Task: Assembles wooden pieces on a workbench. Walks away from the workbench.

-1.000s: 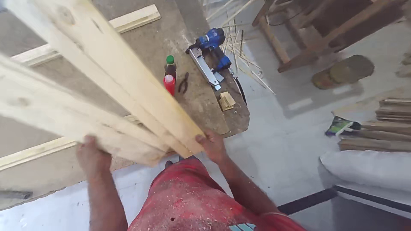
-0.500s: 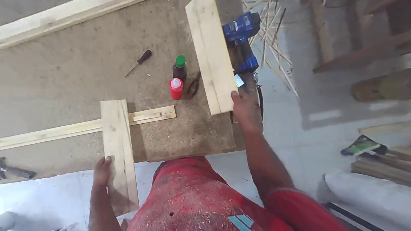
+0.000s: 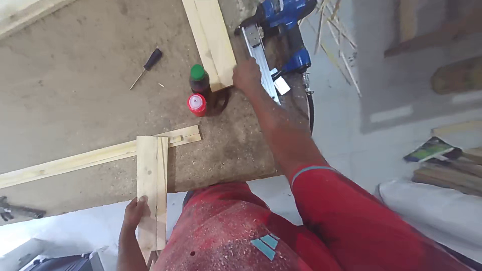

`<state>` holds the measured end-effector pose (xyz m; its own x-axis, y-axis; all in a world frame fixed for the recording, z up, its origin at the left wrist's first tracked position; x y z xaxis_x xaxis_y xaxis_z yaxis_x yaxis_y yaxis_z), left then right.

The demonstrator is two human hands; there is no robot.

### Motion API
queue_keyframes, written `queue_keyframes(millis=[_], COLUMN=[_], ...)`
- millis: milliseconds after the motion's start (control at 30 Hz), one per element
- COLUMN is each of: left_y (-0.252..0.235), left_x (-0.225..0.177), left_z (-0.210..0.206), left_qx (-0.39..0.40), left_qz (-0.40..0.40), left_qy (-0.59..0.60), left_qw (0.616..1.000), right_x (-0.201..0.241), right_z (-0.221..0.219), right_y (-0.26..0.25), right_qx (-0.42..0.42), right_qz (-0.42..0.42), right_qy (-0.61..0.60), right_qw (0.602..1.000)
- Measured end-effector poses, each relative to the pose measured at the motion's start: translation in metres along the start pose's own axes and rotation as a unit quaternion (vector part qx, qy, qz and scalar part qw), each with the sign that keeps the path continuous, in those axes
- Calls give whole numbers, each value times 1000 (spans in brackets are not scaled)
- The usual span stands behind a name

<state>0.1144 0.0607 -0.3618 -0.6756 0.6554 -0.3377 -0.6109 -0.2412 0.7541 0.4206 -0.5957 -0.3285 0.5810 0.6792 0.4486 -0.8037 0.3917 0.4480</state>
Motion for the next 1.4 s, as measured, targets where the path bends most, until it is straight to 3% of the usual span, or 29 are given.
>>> queue_keyframes(millis=[100, 233, 367, 433, 500, 567, 633, 667, 767, 800, 900, 967, 1033, 1100, 1133, 1200, 1267, 1333, 1400], left_y=[-6, -18, -14, -2, -6, -24, -70, -98, -185, -204, -226, -211, -173, -114, -75, 8, 76, 119, 136], left_x=[-5, -15, -43, -87, -152, -226, -308, -349, -442, -461, -490, -490, -477, -458, -449, -428, -413, -410, -425], left_z=[7, 5, 14, 25, 35, 39, 41, 39, 21, 14, -3, -1, 16, 19, 7, -48, -125, -193, -231], left_qx=[-45, -96, -249, -334, -364, -317, -266, -240, -207, -203, -156, -128, -125, -91, -30, 119, 200, 204, 151], left_qz=[5, 27, 5, -44, -139, -231, -306, -318, -307, -295, -245, -243, -310, -400, -441, -476, -483, -485, -514], left_qy=[-75, -213, -260, -266, -249, -220, -226, -239, -329, -365, -442, -402, -234, -9, 91, 193, 184, 159, 136], left_qw=[996, 972, 933, 903, 887, 893, 886, 886, 869, 859, 849, 873, 913, 912, 893, 850, 832, 835, 833], right_x=[-9, -11, -6, -8, -19, -35, -58, -71, -96, -98, -95, -89, -78, -62, -52, -31, -17, -16, -32], right_z=[-34, -72, -68, -59, -54, -60, -72, -80, -115, -119, -112, -99, -77, -49, -38, -22, -15, -11, -2], right_y=[42, 48, 49, 62, 82, 112, 147, 167, 227, 243, 268, 272, 274, 268, 266, 262, 256, 244, 224], right_qx=[-19, -59, -44, -6, 48, 139, 213, 230, 257, 259, 213, 148, 85, 54, 51, 59, 73, 91, 78], right_qz=[-23, -77, -114, -109, -103, -107, -133, -160, -218, -205, -136, -115, -97, -24, 36, 148, 182, 152, 90], right_qy=[-3, -30, -17, -4, 4, -15, -133, -236, -551, -585, -613, -615, -627, -632, -640, -650, -666, -673, -651], right_qw=[1000, 995, 992, 994, 994, 984, 959, 930, 763, 741, 749, 766, 769, 772, 766, 743, 720, 718, 750])
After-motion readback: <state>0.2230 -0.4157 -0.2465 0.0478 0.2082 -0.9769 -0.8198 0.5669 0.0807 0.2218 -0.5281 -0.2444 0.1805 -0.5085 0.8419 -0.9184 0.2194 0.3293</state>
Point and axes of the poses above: each hand's wrist, its own y-axis away from the middle knuckle, its own z-axis out of the back of the hand, x = y × z, the point moved 9 cm from there along -y, towards the middle knuckle, and after that the axes turned 10 degrees about -y, right-handed, at the moved point
